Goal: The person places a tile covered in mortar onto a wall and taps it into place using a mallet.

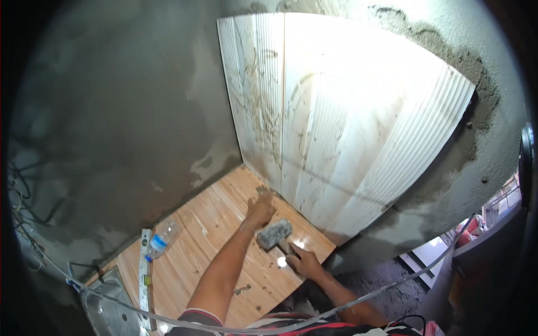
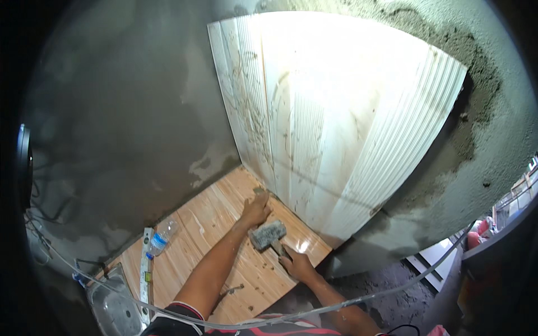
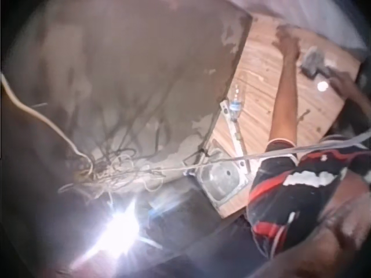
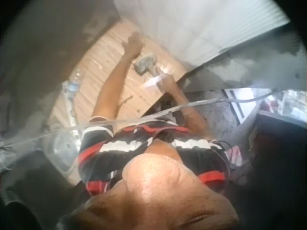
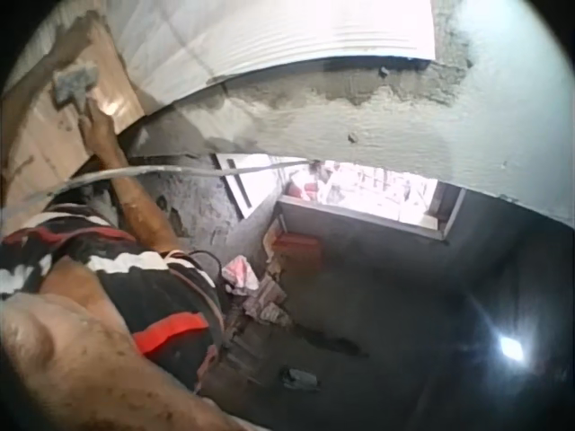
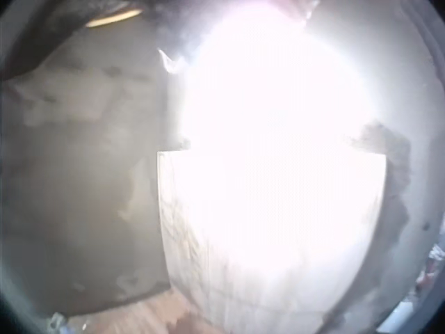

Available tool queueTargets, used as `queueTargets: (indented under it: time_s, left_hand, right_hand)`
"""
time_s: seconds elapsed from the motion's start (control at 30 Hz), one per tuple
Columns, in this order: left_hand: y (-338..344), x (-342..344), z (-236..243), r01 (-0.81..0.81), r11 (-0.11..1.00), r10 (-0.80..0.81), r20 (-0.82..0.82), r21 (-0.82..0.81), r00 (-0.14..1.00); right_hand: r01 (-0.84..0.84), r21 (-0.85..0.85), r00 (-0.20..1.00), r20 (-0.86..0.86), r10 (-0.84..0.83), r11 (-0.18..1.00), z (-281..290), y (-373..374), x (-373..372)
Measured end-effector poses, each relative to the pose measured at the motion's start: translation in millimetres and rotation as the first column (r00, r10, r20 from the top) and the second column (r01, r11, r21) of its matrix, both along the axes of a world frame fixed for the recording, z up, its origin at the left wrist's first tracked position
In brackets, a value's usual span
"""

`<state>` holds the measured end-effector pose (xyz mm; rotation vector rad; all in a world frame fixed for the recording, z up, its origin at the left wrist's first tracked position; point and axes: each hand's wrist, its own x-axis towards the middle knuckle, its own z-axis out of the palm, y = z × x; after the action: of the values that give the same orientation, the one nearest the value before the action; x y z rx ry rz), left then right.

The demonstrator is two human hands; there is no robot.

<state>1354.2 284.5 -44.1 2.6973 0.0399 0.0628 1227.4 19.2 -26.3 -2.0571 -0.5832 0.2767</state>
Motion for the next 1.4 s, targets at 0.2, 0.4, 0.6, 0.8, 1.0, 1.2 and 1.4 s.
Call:
queueTargets:
  time_s: [0.2,0.4,0.6,0.8,1.0,1.2,1.4]
  left_hand:
    - [37,25,72,-0.178,0.910,0.249,0.151,-0.376,0.957]
    - [84,60,252,-0.100,0.963,0.252,0.701,-0.252,0.668]
    - [84,68,353,0.036,0.961,0.159,0.654,-0.274,0.740]
    - [69,80,351,0.096,0.953,0.118,0.641,-0.289,0.758]
    - [43,109,307,0.319,0.941,-0.094,0.824,-0.109,0.559]
    - [16,133,264,0.572,0.634,0.007,0.744,-0.520,0.668]
    - [25,141,262,0.191,0.855,0.195,0.641,-0.481,0.742]
  right_hand:
    - [-0.011,0.018,0.999,-0.032,0.011,1.000,-18,-5,5]
    - [-0.013,0.086,0.988,-0.150,0.026,0.996,2,-7,1]
    - [0.052,0.301,0.997,-0.068,-0.033,0.952,12,-4,7]
    - [-0.092,0.404,0.902,0.420,-0.095,0.910,168,40,49]
    - [-0.215,0.432,0.748,0.650,-0.137,0.876,314,95,93]
    - [-0.124,0.354,0.698,0.695,-0.172,0.927,363,138,129]
    - [0.010,0.297,0.745,0.635,-0.206,0.955,386,148,132]
